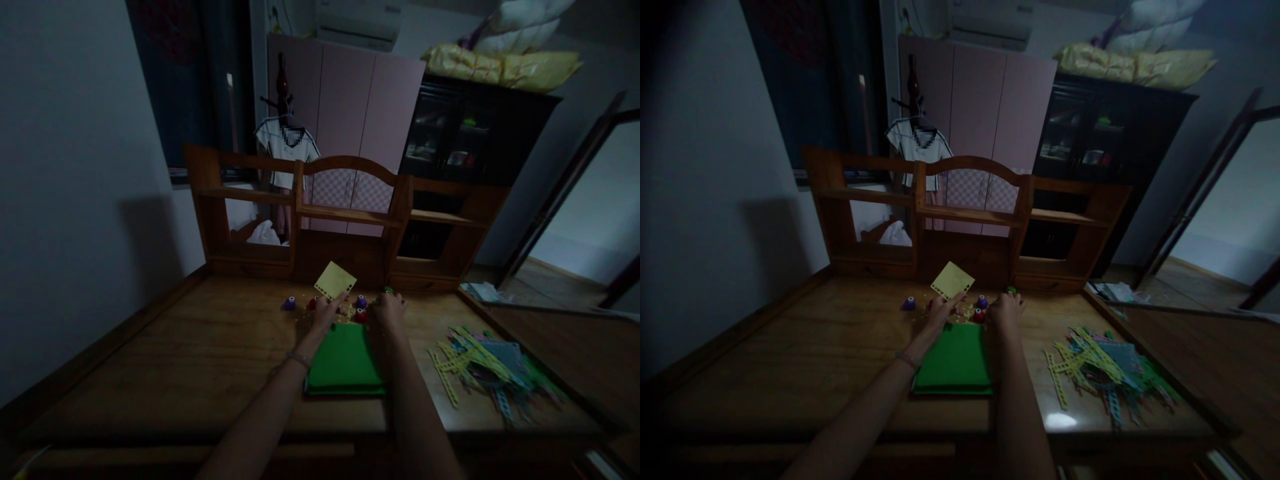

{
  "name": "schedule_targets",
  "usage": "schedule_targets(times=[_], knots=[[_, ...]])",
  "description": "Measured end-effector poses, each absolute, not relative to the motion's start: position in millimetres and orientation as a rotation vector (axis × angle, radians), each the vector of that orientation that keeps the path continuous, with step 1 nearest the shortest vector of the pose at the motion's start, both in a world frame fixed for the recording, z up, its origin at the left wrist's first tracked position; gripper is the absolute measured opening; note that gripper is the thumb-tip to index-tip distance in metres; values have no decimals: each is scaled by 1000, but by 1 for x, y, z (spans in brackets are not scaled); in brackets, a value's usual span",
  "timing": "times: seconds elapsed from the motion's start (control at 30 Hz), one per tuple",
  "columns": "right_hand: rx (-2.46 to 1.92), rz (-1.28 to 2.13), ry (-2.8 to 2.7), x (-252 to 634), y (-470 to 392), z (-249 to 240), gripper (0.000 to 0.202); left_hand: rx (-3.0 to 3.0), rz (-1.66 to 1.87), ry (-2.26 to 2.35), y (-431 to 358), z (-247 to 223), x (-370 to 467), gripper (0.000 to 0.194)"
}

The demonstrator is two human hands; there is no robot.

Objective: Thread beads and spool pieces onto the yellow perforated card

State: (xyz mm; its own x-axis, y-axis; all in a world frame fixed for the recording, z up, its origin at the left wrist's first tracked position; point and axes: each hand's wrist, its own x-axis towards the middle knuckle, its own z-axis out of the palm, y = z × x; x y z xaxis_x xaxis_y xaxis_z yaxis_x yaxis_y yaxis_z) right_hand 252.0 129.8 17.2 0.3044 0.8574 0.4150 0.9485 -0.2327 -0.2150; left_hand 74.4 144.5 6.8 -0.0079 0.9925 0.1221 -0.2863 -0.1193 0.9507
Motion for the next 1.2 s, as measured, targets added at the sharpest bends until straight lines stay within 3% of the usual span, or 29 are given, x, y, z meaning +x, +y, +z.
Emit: schedule_targets(times=[0.2, 0.43, 0.7, 0.83, 1.2], knots=[[-1883, -265, -1334, 248, 131, 29, 28, 1117, 1428, 834, 146, 4, 74, 43], [-1166, 651, -1092, 225, 134, 62, 50, 1160, 1468, 963, 145, 7, 72, 40], [-1061, 717, -1331, 225, 124, 56, 46, 1187, 1519, 1062, 151, -2, 72, 39], [-1037, 905, -1386, 226, 116, 47, 45, 1214, 1520, 1073, 152, -3, 73, 39], [-976, 1179, -1203, 225, 119, 36, 37, 1248, 1574, 1095, 144, 8, 74, 43]])
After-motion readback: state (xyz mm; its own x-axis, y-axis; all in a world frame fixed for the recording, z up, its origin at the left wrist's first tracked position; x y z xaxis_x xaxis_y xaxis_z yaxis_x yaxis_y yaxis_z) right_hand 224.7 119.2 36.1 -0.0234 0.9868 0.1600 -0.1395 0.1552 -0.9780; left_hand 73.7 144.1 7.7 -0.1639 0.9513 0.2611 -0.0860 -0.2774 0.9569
